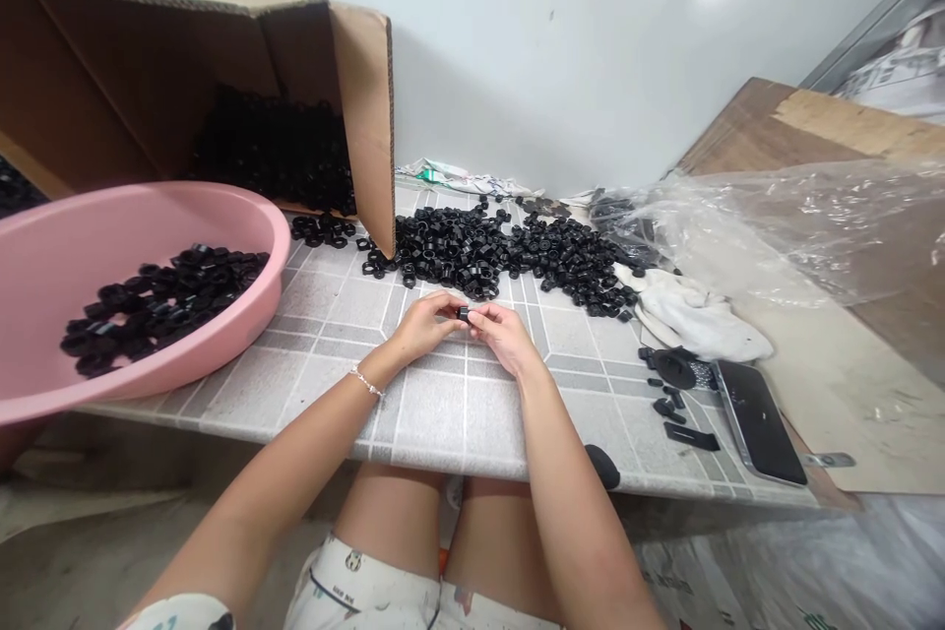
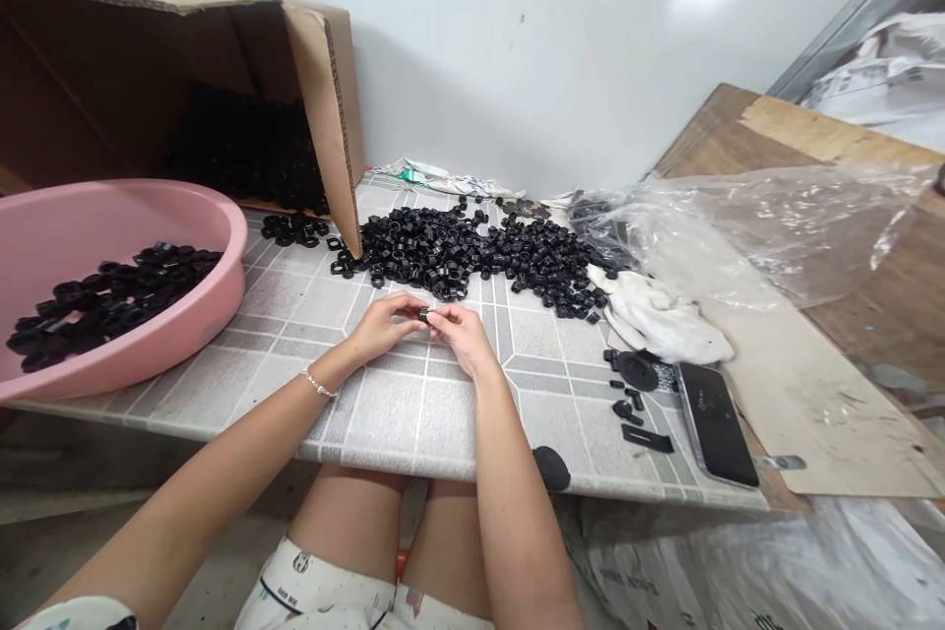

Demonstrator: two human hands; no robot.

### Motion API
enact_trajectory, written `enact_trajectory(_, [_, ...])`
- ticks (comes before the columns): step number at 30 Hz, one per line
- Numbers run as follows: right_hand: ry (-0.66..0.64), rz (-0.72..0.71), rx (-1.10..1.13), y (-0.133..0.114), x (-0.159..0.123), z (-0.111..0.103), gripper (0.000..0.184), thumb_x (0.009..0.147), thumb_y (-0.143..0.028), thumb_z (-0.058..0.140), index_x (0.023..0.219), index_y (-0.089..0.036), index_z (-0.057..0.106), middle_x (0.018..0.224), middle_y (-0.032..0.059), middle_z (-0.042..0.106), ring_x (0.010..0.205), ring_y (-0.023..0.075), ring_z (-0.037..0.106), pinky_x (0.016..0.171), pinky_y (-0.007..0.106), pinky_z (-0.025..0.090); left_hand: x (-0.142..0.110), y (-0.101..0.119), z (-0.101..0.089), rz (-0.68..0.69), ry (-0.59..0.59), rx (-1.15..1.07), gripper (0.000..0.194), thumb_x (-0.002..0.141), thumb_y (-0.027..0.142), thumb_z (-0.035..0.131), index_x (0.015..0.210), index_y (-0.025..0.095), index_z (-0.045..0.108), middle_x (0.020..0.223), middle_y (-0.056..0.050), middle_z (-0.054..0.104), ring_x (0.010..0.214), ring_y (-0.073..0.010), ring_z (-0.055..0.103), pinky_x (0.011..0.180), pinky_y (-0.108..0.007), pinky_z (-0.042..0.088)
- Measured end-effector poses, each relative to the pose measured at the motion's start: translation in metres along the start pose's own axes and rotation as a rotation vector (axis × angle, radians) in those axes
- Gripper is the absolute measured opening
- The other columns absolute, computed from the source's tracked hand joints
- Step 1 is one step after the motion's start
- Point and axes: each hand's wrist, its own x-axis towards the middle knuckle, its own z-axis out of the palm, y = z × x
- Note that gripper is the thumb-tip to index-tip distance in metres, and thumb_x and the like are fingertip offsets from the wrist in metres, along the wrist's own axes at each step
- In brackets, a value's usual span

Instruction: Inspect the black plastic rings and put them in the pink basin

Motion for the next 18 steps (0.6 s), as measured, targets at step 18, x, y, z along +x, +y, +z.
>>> enact_trajectory(18, [0.068, -0.096, -0.075, -0.0025, -0.0008, 0.0067, 0.029, 0.061, -0.043, 0.08, 0.073, -0.02, 0.067, 0.067, -0.0013, 0.064, 0.061, 0.0117, 0.055, 0.068, 0.03, 0.046, 0.0015, 0.0004, 0.0011, -0.248, 0.017, -0.225, 0.032, 0.067, 0.031, 0.076, 0.094, 0.014, 0.07, 0.094, -0.008, 0.073, 0.086, -0.0213, 0.068, 0.085, -0.036, 0.054])
